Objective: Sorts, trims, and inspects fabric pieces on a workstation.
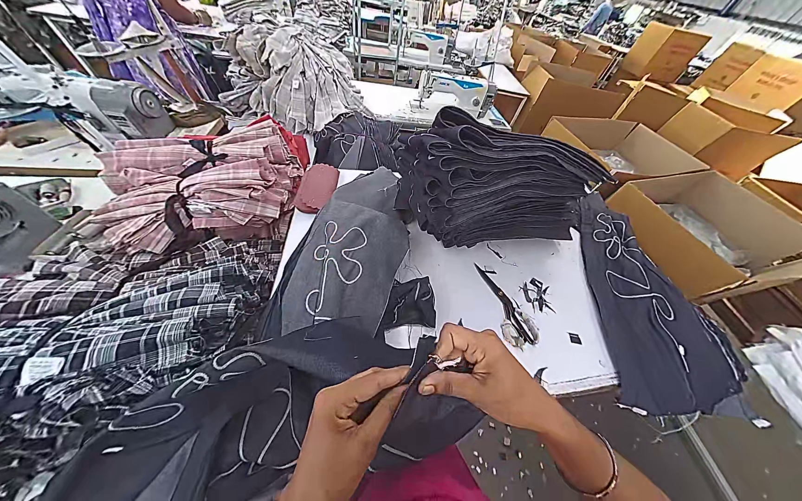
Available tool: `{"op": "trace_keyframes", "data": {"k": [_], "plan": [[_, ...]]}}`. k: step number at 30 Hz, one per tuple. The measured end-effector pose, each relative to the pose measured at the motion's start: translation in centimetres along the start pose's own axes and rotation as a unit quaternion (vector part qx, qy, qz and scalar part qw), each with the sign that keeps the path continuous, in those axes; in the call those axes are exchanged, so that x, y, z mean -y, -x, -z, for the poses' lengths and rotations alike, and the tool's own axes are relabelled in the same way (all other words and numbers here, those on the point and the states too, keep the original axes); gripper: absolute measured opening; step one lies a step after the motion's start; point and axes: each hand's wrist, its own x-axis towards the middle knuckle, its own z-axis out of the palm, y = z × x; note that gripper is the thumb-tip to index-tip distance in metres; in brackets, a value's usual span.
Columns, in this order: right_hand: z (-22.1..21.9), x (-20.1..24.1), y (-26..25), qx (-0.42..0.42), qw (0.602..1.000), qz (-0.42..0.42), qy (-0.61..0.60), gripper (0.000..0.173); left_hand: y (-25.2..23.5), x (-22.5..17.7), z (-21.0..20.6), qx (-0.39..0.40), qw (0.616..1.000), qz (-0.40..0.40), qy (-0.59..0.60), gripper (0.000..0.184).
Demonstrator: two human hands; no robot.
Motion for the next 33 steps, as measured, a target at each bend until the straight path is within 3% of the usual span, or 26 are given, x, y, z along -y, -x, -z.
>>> {"op": "trace_keyframes", "data": {"k": [8, 15, 18, 21, 24, 26, 29, 33], "plan": [[0.1, 0.1, 0.0, 0.010, 1.000, -0.012, -0.003, 0.023, -0.1, 0.7, -0.1, 0.021, 0.998, -0.062, -0.024, 0.019], [0.8, -0.6, -0.8, -0.008, 0.999, -0.046, -0.003, 0.025, -1.4, 1.2, 0.1, 0.059, 0.996, -0.066, 0.000, 0.021], [1.1, -1.0, -1.2, -0.014, 0.998, -0.058, 0.006, 0.027, -2.1, 1.7, -0.2, 0.037, 0.997, -0.063, -0.033, 0.016], [1.7, -0.8, -1.4, -0.078, 0.991, -0.034, 0.101, 0.038, -2.9, 1.7, -0.6, 0.002, 0.990, -0.072, -0.121, 0.019], [2.3, 0.5, -1.1, -0.132, 0.957, 0.060, 0.252, 0.045, -3.5, 1.6, -1.1, -0.019, 0.978, -0.094, -0.184, 0.019], [2.0, 1.9, -0.9, -0.081, 0.947, 0.104, 0.291, 0.035, -3.7, 1.8, -1.8, -0.032, 0.972, -0.102, -0.208, 0.016], [1.0, 3.2, -1.1, 0.050, 0.930, 0.097, 0.350, 0.042, -4.0, 2.0, -2.8, -0.065, 0.959, -0.139, -0.240, 0.013], [1.6, 3.2, -2.8, 0.099, 0.903, 0.108, 0.405, 0.027, -3.4, 2.4, -3.3, -0.104, 0.959, -0.173, -0.199, 0.013]]}}
